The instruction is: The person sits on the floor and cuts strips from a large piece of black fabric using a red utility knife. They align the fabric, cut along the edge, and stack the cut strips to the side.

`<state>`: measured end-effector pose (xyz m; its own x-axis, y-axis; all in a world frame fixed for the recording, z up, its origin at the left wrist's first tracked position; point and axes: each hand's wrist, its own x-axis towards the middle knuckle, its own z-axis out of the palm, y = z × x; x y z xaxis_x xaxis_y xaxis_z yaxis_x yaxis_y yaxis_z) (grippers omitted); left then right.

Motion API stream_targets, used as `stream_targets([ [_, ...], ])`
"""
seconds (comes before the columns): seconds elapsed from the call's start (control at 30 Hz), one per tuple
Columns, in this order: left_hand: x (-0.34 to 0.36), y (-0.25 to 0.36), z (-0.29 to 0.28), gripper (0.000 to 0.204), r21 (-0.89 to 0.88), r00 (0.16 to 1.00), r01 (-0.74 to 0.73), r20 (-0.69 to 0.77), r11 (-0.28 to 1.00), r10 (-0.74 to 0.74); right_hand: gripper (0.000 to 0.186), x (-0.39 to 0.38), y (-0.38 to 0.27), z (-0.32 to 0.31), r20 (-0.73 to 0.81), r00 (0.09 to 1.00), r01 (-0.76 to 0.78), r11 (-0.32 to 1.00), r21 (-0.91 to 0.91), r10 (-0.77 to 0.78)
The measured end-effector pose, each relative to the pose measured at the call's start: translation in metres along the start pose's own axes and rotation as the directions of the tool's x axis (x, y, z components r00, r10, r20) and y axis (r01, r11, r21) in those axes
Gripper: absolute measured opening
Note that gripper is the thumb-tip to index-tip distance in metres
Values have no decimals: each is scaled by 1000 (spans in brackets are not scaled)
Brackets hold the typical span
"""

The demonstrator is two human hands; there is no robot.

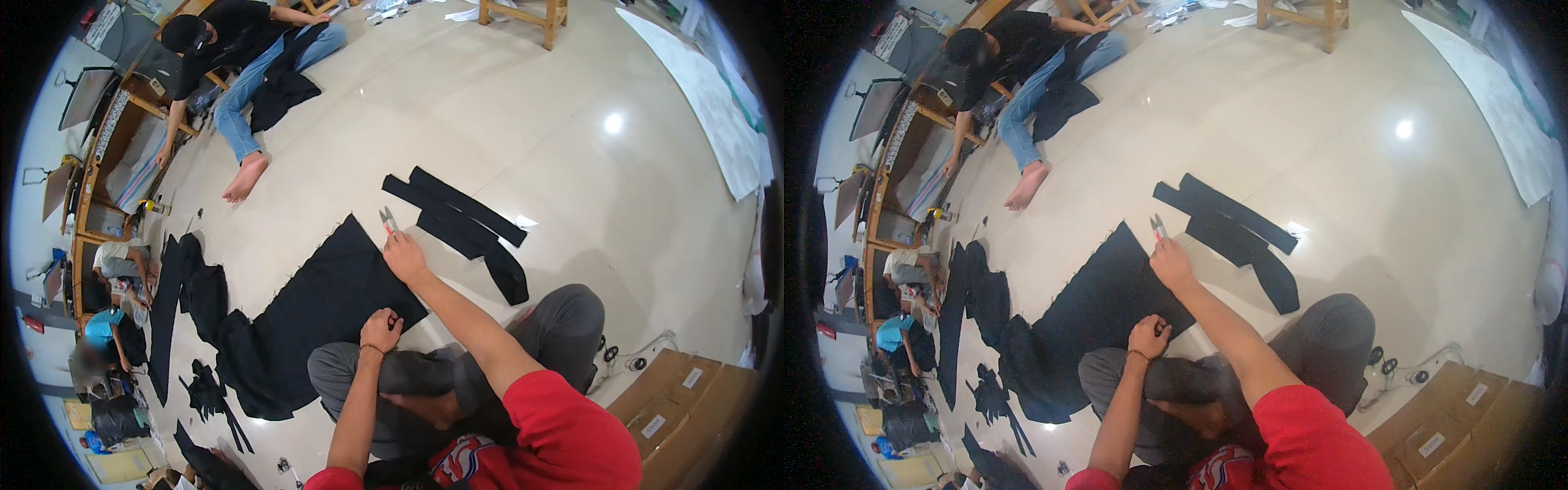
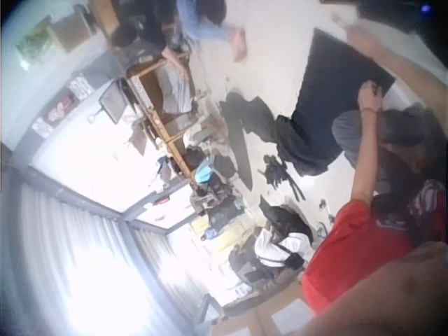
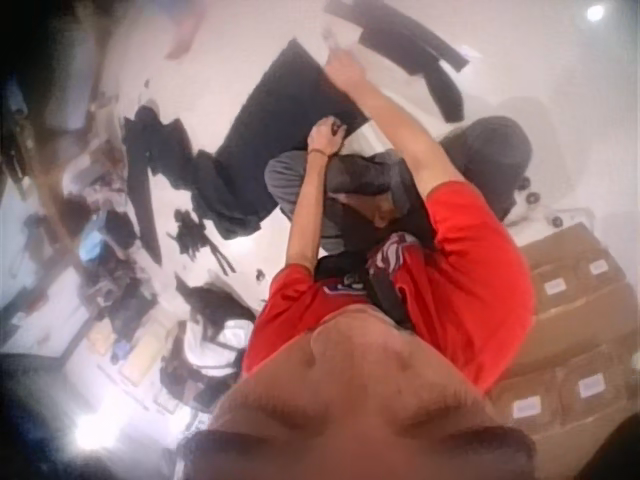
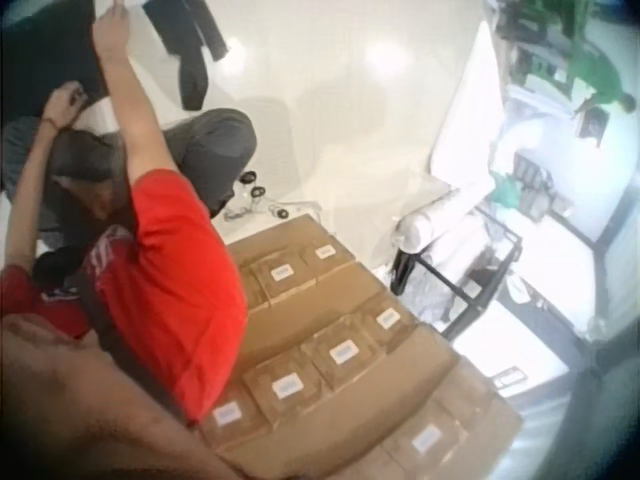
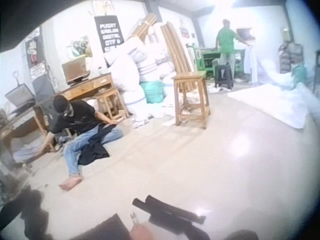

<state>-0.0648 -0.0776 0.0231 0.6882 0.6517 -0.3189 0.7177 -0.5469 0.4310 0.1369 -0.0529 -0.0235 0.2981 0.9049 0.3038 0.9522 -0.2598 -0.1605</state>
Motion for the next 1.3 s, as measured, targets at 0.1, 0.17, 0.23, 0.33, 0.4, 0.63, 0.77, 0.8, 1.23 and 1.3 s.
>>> stream_targets([
  [0.1, 3, 5, 4, 19, -4, 1000, 10, 0, 1000, -10, 13, -28, -5, -21, 99, 993, 63, 998, -22, -60],
  [0.17, 3, 9, 7, 19, -11, 1000, -2, 0, 1000, 2, 12, -54, -5, -36, 282, 955, 83, 995, 49, -94],
  [0.23, 2, 10, 9, 19, -23, 1000, -25, 2, 999, 25, 15, -72, 5, -54, 427, 896, 48, 985, 167, -117],
  [0.33, -5, -1, 7, 17, 4, 999, -48, -16, 999, 48, 24, -76, 18, -122, 571, 812, -59, 956, 287, -121],
  [0.4, -11, -3, 11, 17, -71, 992, -96, -91, 993, 90, 27, -69, 48, -166, 573, 819, -138, 974, 177, 12],
  [0.63, 19, 56, 28, 23, -351, 952, -252, -258, 902, 166, 33, -116, 175, -192, 550, 640, -627, 778, -31, 537],
  [0.77, 58, 114, 41, 28, -357, 949, -292, -222, 888, 222, 34, -133, 178, -174, 664, 502, -670, 735, -107, 554],
  [0.8, 69, 128, 42, 29, -366, 953, -283, -214, 886, 216, 35, -133, 178, -170, 666, 502, -666, 738, -110, 552],
  [1.23, 206, 178, 64, 47, -38, 963, -95, -257, 995, 83, 18, -110, 187, -146, 665, 517, -683, 728, -59, 539],
  [1.3, 208, 185, 69, 42, -74, 977, -68, -207, 995, 52, 16, -112, 194, -141, 655, 520, -688, 723, -60, 549],
])
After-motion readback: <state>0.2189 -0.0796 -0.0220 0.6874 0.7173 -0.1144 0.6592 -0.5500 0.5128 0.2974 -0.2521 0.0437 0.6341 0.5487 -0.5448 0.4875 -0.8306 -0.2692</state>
